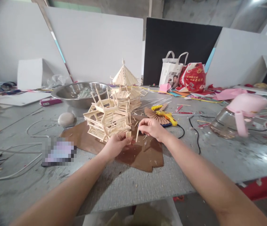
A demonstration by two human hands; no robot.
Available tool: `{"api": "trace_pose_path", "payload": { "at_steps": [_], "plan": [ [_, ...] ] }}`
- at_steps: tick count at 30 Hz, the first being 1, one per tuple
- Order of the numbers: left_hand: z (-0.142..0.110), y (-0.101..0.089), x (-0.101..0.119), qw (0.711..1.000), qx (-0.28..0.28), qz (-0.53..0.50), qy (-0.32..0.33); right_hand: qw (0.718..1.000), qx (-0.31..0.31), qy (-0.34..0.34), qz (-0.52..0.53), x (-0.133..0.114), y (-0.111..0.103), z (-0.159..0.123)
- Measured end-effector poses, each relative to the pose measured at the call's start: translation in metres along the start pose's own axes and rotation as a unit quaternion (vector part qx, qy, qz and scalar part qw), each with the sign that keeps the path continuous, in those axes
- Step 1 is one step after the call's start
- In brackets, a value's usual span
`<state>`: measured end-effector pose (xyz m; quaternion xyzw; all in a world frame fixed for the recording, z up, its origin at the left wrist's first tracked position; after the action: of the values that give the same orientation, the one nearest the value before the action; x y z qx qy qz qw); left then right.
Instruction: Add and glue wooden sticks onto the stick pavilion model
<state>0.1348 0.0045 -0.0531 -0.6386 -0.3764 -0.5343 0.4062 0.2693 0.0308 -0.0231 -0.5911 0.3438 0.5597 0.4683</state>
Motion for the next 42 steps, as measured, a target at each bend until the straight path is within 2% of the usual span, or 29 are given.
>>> {"api": "trace_pose_path", "payload": {
  "at_steps": [3, 7, 12, 17, 23, 29, 33, 38, 42],
  "plan": [
    [0.000, 0.005, -0.001, 1.000, -0.029, -0.012, 0.002, 0.999, 0.006, -0.012, 0.033, 0.009, 0.011, -0.011],
    [0.001, 0.009, -0.002, 0.998, -0.060, 0.026, 0.016, 0.999, 0.008, -0.028, 0.036, 0.007, 0.011, -0.013],
    [0.003, 0.010, 0.001, 0.988, -0.062, 0.126, 0.066, 0.997, -0.011, -0.059, -0.050, 0.001, 0.012, -0.016],
    [0.006, 0.011, -0.005, 0.984, -0.068, 0.152, 0.067, 0.987, -0.031, -0.097, -0.121, -0.001, 0.018, -0.019],
    [0.007, 0.012, -0.007, 0.968, -0.069, 0.210, 0.121, 0.992, -0.073, -0.049, -0.096, 0.012, 0.024, -0.019],
    [0.010, 0.014, -0.013, 0.957, -0.077, 0.249, 0.124, 0.992, -0.104, 0.003, -0.075, 0.021, 0.026, -0.019],
    [0.010, 0.014, -0.013, 0.962, -0.071, 0.241, 0.111, 0.990, -0.114, 0.002, -0.079, 0.018, 0.027, -0.020],
    [0.011, 0.015, -0.011, 0.967, -0.082, 0.220, 0.102, 0.983, -0.104, -0.043, -0.142, 0.012, 0.025, -0.022],
    [0.011, 0.015, -0.010, 0.966, -0.083, 0.224, 0.100, 0.978, -0.111, -0.053, -0.171, 0.014, 0.027, -0.021]
  ]
}}
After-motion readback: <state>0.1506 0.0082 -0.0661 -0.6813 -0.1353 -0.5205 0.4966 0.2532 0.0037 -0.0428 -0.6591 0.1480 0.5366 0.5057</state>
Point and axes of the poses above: each hand's wrist, its own z-axis towards the middle knuckle, its own y-axis out of the palm, x = y × z, the point moved 7 cm from there along z, towards the middle knuckle, and after that the axes turned 3 degrees about -x, right-handed, at the moved point
